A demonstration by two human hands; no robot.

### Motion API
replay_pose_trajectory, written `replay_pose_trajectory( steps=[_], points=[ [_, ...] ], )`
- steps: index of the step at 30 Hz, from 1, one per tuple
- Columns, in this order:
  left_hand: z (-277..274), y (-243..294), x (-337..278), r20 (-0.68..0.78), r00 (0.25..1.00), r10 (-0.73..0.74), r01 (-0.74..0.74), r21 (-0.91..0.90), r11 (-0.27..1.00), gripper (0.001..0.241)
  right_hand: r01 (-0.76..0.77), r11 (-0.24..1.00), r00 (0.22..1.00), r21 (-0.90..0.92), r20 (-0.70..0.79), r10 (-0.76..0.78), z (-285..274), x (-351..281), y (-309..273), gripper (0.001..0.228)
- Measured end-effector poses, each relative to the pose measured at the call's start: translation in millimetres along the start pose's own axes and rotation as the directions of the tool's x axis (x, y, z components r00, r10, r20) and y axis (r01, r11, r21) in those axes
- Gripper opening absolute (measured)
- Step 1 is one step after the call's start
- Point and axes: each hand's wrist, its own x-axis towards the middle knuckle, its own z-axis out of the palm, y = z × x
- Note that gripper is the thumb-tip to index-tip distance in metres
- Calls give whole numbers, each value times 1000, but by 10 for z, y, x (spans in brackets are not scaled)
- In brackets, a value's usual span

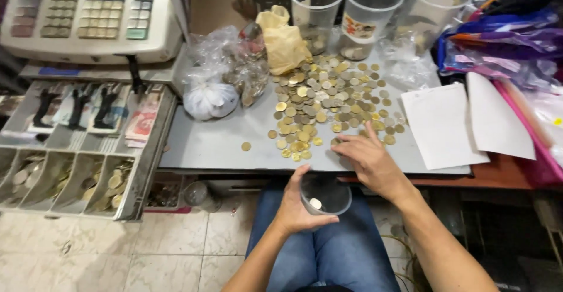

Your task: Sorting a large pile of coins into plastic cups by denomination at a checkout counter.

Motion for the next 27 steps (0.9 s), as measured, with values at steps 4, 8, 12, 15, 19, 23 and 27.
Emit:
replay_pose_trajectory(
  steps=[4, 8, 12, 15, 19, 23, 27],
  points=[
    [9, -52, -32, 28, 1000, -5, 5, 10, 1000, 135, -179, 981, 983, 75, -40, 182, -98, -49, 25, 22],
    [7, -37, -56, 95, 995, -41, 32, 99, 995, 128, -239, 971, 971, 24, 24, 238, -107, -59, 98, 29],
    [-2, -8, -48, 100, 995, -23, 14, 83, 996, 126, -297, 953, 947, -52, 112, 301, -95, -1, 105, 18],
    [-6, 3, -58, 100, 994, -36, 27, 88, 996, 126, -372, 928, 903, -2, 232, 362, -170, 111, 18, 25],
    [1, -26, -74, 108, 993, -46, 34, 109, 993, 128, -427, 904, 866, 30, 300, 399, -245, 186, 32, 15],
    [0, -53, -81, 99, 993, -65, 53, 116, 992, 129, -495, 830, 868, 256, 193, 458, -305, 205, 115, 10],
    [6, -53, -93, 101, 992, -72, 62, 96, 993, 128, -292, 945, 956, -147, -57, 287, -246, 80, 165, 25]
  ],
)
